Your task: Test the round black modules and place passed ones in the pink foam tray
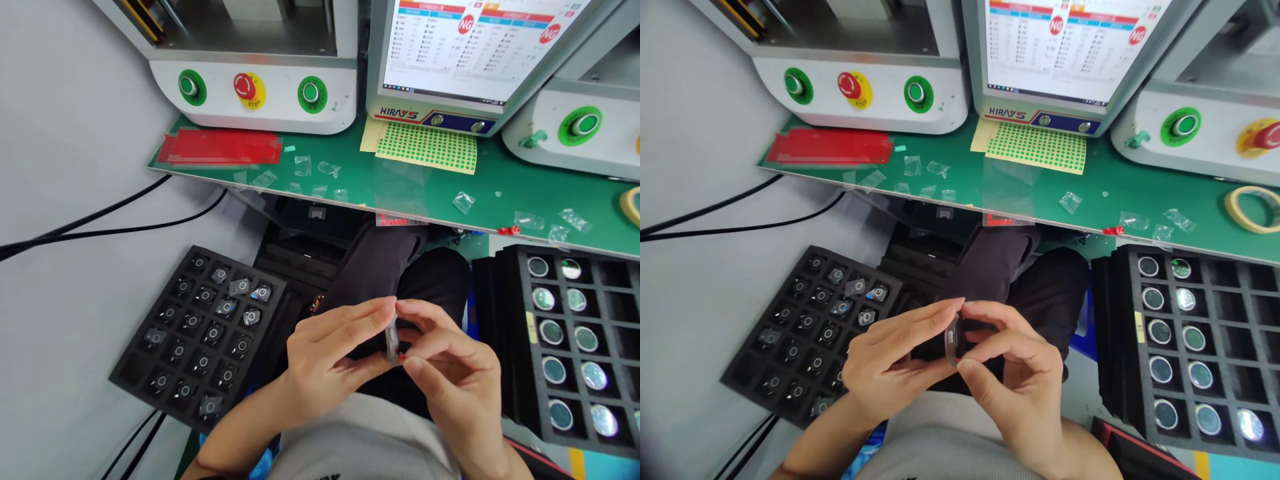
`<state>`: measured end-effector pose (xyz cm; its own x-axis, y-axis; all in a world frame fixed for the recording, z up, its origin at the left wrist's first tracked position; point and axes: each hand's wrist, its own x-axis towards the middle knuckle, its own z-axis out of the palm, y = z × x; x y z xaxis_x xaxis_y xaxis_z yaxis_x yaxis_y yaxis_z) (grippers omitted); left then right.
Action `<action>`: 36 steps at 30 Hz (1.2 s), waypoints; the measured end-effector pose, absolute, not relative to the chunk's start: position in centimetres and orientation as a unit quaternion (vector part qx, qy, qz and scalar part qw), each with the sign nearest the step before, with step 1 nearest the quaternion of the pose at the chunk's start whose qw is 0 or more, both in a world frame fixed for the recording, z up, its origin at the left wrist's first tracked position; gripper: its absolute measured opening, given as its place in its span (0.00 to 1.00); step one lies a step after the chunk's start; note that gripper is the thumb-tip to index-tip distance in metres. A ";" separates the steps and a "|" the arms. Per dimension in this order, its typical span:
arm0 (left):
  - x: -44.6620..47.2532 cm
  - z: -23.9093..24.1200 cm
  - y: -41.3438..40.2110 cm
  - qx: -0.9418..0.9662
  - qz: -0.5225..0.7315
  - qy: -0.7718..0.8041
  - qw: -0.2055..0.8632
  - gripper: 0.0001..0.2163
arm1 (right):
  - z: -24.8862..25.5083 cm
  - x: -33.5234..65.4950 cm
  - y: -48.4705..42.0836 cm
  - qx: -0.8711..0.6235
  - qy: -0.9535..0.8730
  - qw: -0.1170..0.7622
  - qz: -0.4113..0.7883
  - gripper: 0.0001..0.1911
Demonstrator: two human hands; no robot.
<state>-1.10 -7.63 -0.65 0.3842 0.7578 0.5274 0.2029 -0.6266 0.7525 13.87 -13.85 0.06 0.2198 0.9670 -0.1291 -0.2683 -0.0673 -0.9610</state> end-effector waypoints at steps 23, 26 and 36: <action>-2.2 -1.5 -7.0 0.823 0.393 0.308 0.272 0.22 | -2.5 11.7 -13.0 -0.457 -0.167 0.599 0.636 0.07; -2.2 -2.2 -6.4 0.788 0.395 0.312 0.355 0.21 | -2.5 11.6 -13.0 -0.450 -0.183 0.614 0.622 0.09; -1.9 -3.2 -7.3 0.742 0.471 0.352 0.321 0.30 | -2.4 12.9 -13.6 -0.462 -0.252 0.579 0.623 0.11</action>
